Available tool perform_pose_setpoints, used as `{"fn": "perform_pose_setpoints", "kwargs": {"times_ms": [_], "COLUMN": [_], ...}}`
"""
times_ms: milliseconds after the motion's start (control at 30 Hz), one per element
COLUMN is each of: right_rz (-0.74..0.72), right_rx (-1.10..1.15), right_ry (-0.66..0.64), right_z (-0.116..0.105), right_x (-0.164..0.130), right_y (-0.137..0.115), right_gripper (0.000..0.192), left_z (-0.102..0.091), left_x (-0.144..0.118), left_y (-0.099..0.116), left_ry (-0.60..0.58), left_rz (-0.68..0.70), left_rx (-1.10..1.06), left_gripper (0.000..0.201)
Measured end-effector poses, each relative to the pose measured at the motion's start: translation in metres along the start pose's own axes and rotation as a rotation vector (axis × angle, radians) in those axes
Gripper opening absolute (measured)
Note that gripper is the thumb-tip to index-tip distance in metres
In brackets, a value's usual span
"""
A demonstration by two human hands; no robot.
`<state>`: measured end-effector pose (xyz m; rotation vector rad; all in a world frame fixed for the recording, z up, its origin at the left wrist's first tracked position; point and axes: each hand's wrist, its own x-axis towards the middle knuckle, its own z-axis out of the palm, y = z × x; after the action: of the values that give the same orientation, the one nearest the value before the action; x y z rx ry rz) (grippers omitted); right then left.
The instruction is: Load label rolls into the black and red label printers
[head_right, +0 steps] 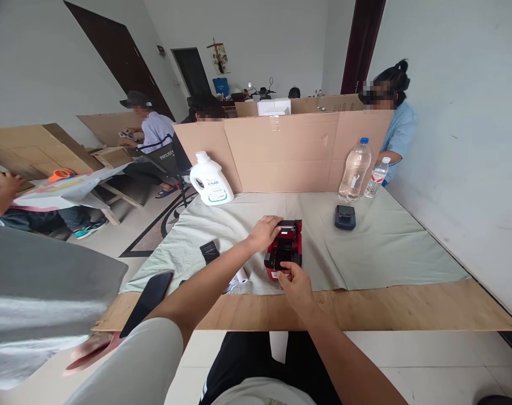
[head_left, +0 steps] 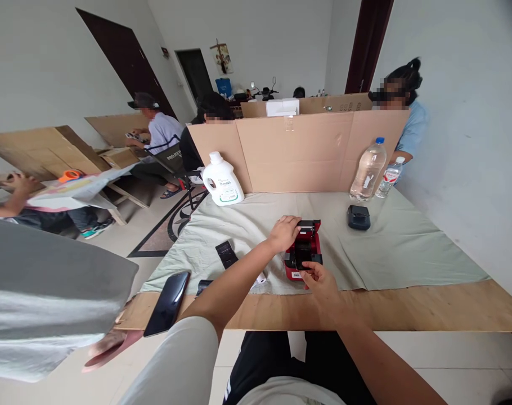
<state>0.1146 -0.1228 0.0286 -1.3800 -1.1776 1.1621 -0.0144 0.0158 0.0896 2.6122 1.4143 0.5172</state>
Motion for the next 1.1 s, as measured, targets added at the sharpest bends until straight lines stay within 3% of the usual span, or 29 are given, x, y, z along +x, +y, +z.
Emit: {"fn": "perform_pose_setpoints", "kwargs": {"times_ms": [100,267,367,433,533,600,667,767,867,1000,1100], "right_rz": [0.006,-0.055,-0.242,-0.425,-0.604,-0.625,-0.620,-0.589,-0.559,-0.598,-0.574], "right_rx": [-0.014,-0.176,-0.462,-0.752,-1.117,-1.269,-1.362,-1.412,-1.395,-1.243,-1.014], "right_ry": [-0.015,-0.026,0.030,0.083,-0.023,-0.115,-0.155,-0.175,-0.175,-0.132,0.024], "right_z": [-0.001,-0.007,-0.018,-0.026,-0.034,-0.035,-0.032,-0.027,-0.026,-0.034,-0.039], "right_x": [-0.003,-0.004,0.004,0.013,0.029,0.036,0.040,0.042,0.042,0.038,0.036], "right_y": [-0.001,0.000,-0.002,-0.005,-0.010,-0.013,-0.016,-0.021,-0.022,-0.005,0.027], "right_gripper": [0.035,0.032,0.039,0.053,0.074,0.070,0.060,0.051,0.053,0.060,0.078], "left_z": [0.008,0.021,0.027,0.028,0.025,0.024,0.026,0.032,0.036,0.040,0.047], "left_x": [-0.026,-0.062,-0.073,-0.077,-0.077,-0.076,-0.075,-0.075,-0.076,-0.084,-0.094], "left_y": [0.007,0.015,0.014,0.011,0.009,0.010,0.012,0.017,0.018,0.011,0.002], "left_ry": [0.044,-0.005,-0.026,-0.057,-0.150,-0.202,-0.212,-0.178,-0.149,-0.109,-0.038], "left_rz": [0.003,0.049,0.075,0.105,0.173,0.215,0.230,0.200,0.169,0.118,-0.029], "left_rx": [-0.011,-0.013,0.000,0.030,0.099,0.156,0.204,0.210,0.153,-0.036,-0.274], "left_gripper": [0.036,0.032,0.034,0.037,0.063,0.084,0.086,0.068,0.060,0.068,0.084]}}
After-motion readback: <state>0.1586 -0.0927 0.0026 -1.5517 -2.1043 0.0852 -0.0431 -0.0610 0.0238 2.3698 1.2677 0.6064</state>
